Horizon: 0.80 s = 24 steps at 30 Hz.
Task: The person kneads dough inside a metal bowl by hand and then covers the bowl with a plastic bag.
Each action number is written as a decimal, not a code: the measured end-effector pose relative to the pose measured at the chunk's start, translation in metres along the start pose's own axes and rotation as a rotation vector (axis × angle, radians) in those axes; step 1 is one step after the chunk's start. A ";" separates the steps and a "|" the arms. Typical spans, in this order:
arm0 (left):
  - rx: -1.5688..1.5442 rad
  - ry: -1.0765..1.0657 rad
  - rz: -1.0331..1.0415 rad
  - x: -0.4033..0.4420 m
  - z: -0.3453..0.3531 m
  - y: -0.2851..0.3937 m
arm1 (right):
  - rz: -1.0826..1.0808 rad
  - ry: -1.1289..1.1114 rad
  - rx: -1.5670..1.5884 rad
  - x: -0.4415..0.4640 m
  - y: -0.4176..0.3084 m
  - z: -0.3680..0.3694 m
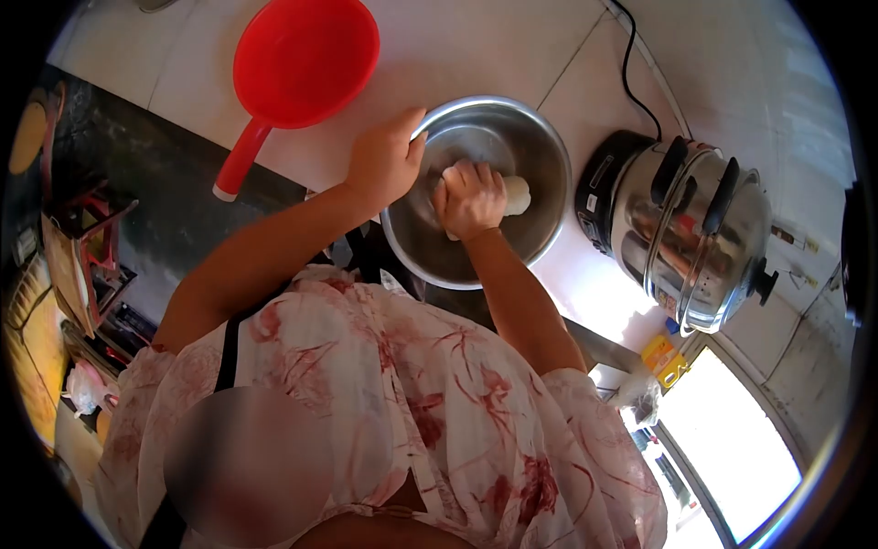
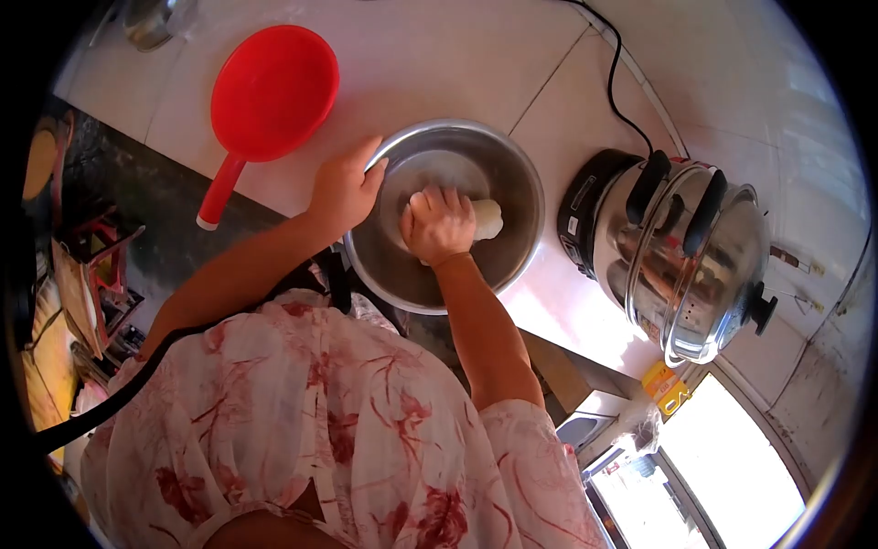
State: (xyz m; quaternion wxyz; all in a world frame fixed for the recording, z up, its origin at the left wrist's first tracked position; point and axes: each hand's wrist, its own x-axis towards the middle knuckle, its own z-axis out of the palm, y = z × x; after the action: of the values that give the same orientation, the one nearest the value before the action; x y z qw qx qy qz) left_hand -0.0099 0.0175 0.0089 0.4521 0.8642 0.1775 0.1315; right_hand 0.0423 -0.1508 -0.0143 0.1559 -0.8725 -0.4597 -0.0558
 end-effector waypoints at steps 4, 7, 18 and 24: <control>-0.003 0.005 0.007 0.001 0.000 -0.001 | -0.013 0.001 0.025 0.015 0.005 0.005; 0.014 -0.027 -0.004 0.000 -0.002 0.000 | -0.009 0.000 0.039 0.021 0.008 0.011; 0.007 -0.014 -0.069 -0.004 0.001 -0.002 | 0.200 -0.162 0.012 0.042 0.009 0.016; 0.040 0.060 -0.019 -0.002 0.005 -0.003 | 0.257 -0.168 -0.040 0.044 0.009 0.010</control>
State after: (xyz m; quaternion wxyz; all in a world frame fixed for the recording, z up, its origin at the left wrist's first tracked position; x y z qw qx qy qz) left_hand -0.0104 0.0145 0.0037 0.4302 0.8671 0.2020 0.1493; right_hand 0.0747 -0.1176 -0.0156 0.1051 -0.9287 -0.3545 0.0286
